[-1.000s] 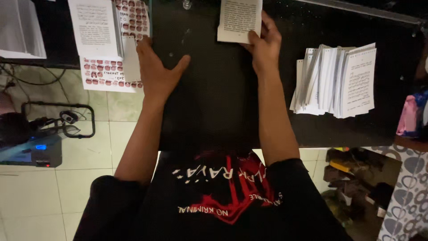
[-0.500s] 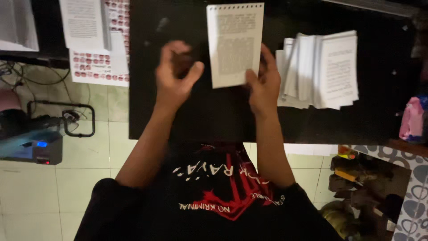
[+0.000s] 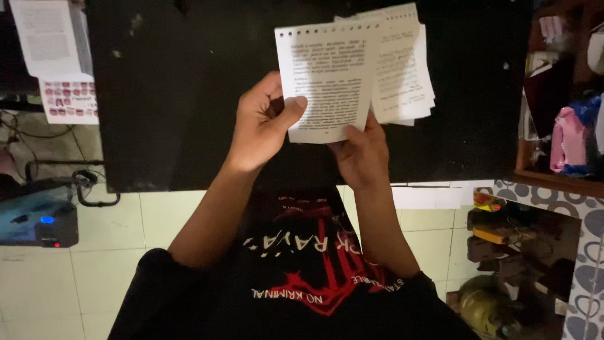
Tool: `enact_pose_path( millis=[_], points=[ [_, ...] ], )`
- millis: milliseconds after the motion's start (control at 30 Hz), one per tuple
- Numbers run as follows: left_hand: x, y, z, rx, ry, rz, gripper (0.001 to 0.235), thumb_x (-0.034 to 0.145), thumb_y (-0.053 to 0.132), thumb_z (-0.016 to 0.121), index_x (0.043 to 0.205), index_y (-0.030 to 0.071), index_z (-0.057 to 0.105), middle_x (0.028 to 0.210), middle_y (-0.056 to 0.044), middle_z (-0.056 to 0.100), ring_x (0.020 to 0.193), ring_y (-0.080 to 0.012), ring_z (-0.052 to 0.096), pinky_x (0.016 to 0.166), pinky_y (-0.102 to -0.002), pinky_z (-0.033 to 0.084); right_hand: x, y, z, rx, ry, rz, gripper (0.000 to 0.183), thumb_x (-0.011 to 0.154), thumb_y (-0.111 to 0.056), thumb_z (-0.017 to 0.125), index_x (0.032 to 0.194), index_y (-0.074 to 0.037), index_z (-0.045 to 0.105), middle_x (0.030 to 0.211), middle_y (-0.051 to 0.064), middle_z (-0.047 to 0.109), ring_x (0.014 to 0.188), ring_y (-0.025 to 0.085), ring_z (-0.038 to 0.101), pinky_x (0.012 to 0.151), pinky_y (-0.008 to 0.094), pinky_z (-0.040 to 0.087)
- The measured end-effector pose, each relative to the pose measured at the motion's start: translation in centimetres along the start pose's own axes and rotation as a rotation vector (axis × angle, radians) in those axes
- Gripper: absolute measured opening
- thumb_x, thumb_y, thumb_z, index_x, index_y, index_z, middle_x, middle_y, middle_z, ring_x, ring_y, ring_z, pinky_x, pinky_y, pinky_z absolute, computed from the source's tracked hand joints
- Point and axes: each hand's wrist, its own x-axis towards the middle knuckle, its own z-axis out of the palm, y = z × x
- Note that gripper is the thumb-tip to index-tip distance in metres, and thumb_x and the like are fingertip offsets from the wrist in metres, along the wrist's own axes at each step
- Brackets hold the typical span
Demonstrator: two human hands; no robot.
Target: The person sorts a stack of papers on a black table, picking up individual sheets, folding them in half, and placing them into a separate pile. The person repeats this process for multiple sheets, handling them one at a time.
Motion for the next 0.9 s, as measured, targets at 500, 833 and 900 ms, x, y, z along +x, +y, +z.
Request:
enact_pose_path(
  millis=[500,833,900],
  points=[
    [-3.5,-5.5,-2.2,0.171,0.180,0.091,0.038,0.099,0.029,0.058,0.115,-0.006,0.058,0.093,-0.021,0.065,0.074,-0.0234,0.067,0.070,-0.034,0.058,3.5,-10.8,-6.9,-1.435,-0.285,-1.352,0.021,0.096,-0.005,0.057,0.097,0.009,0.073,0.113,0.025,0.068,0.111,0.045,0.060,0.099,0.054,0.044],
    [-4.2,-2.4,-7.2,0.218,0.304,0.083,0.037,0.101,0.029,0.058,0.114,-0.006,0.056,0.091,-0.023,0.059,0.079,-0.0304,0.064,0.074,-0.043,0.059,1.4,-7.4,-2.9,-1.637,-0.258,-0.963,0.041,0.084,-0.033,0.076,0.113,-0.006,0.071,0.111,0.012,0.065,0.110,0.034,0.059,0.102,0.053,0.034],
    [-4.1,-1.9,-8.8,0.228,0.335,0.118,0.035,0.103,0.027,0.056,0.113,-0.007,0.054,0.092,-0.019,0.058,0.081,-0.0250,0.063,0.076,-0.037,0.059,1.1,-6.0,-1.6,-1.501,-0.259,-1.020,0.032,0.083,-0.027,0.074,0.106,-0.005,0.074,0.107,0.010,0.067,0.104,0.032,0.061,0.101,0.049,0.038]
  ],
)
